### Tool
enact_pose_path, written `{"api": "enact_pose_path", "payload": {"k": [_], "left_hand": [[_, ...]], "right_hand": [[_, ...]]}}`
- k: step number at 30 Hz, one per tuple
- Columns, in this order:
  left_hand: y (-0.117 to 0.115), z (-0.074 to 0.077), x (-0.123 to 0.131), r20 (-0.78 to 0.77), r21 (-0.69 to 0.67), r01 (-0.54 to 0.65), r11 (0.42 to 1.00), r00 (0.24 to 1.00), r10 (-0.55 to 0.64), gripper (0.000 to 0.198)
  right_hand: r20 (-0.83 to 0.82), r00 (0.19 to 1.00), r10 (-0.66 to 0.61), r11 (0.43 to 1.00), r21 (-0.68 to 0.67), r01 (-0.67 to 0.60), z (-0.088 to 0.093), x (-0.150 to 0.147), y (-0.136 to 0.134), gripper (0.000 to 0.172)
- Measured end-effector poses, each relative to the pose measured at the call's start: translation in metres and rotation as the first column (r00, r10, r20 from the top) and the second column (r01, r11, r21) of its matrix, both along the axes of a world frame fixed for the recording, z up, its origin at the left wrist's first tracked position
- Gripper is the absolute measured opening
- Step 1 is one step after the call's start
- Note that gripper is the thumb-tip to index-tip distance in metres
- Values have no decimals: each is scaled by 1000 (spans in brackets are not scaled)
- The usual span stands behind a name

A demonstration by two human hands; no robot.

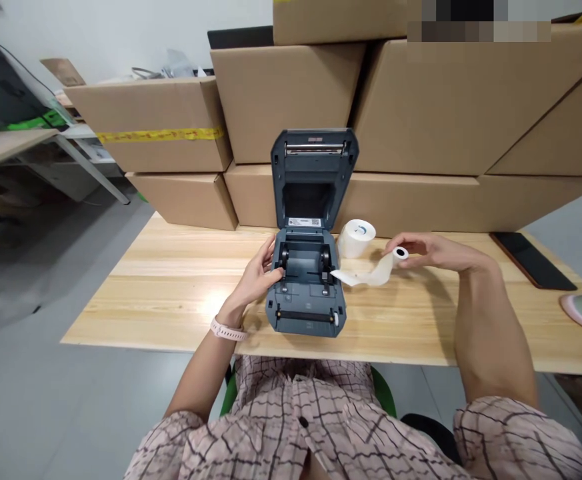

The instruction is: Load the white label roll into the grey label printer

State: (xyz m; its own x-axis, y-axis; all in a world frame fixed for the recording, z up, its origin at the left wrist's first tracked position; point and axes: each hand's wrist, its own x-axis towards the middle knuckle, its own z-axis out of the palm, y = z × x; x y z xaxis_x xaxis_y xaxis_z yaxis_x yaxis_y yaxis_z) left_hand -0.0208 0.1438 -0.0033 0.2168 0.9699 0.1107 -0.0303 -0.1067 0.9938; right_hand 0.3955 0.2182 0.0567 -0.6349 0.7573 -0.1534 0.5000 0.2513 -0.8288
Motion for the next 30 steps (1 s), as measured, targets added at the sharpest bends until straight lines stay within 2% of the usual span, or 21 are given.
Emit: {"api": "enact_pose_path", "payload": {"k": [2,4,7,9,10,13,15,17,21,24,28,30], "left_hand": [[-1,2,0,-1,-5,1,1000,1000,-1,99],[-2,4,0,-6,-1,6,1000,1000,-6,97],[-3,5,0,-7,17,13,1000,1000,-13,94],[-2,3,0,2,25,13,1000,1000,-13,93],[-2,2,0,7,27,13,1000,1000,-13,93],[0,-1,-1,17,32,10,999,1000,-10,91],[1,-4,-1,10,34,4,999,1000,-5,91],[2,-5,-2,3,35,-4,999,1000,3,91],[3,-7,-3,5,40,-7,999,1000,7,93],[3,-7,-3,-2,32,-2,999,1000,2,94],[3,-8,-4,-9,32,-1,999,1000,2,93],[4,-8,-4,-12,37,8,999,1000,-7,93]], "right_hand": [[-132,989,71,997,46,-65,4,9,-9,25],[-249,958,144,989,79,-128,10,19,-30,19],[-402,869,289,957,138,-255,19,29,-68,14],[-441,814,377,926,175,-333,24,27,-86,9],[-403,828,391,920,161,-356,26,23,-90,15],[-94,957,275,961,12,-275,24,3,-86,21],[112,979,173,984,-60,-167,15,-12,-73,25],[189,975,116,992,-70,-104,4,-24,-59,29],[170,984,44,999,15,-48,-15,-44,-38,26],[140,990,5,999,52,-12,-19,-53,-34,26],[67,998,-20,1000,18,18,-14,-41,-32,42],[-8,988,-155,987,39,155,-14,-30,-24,47]]}}
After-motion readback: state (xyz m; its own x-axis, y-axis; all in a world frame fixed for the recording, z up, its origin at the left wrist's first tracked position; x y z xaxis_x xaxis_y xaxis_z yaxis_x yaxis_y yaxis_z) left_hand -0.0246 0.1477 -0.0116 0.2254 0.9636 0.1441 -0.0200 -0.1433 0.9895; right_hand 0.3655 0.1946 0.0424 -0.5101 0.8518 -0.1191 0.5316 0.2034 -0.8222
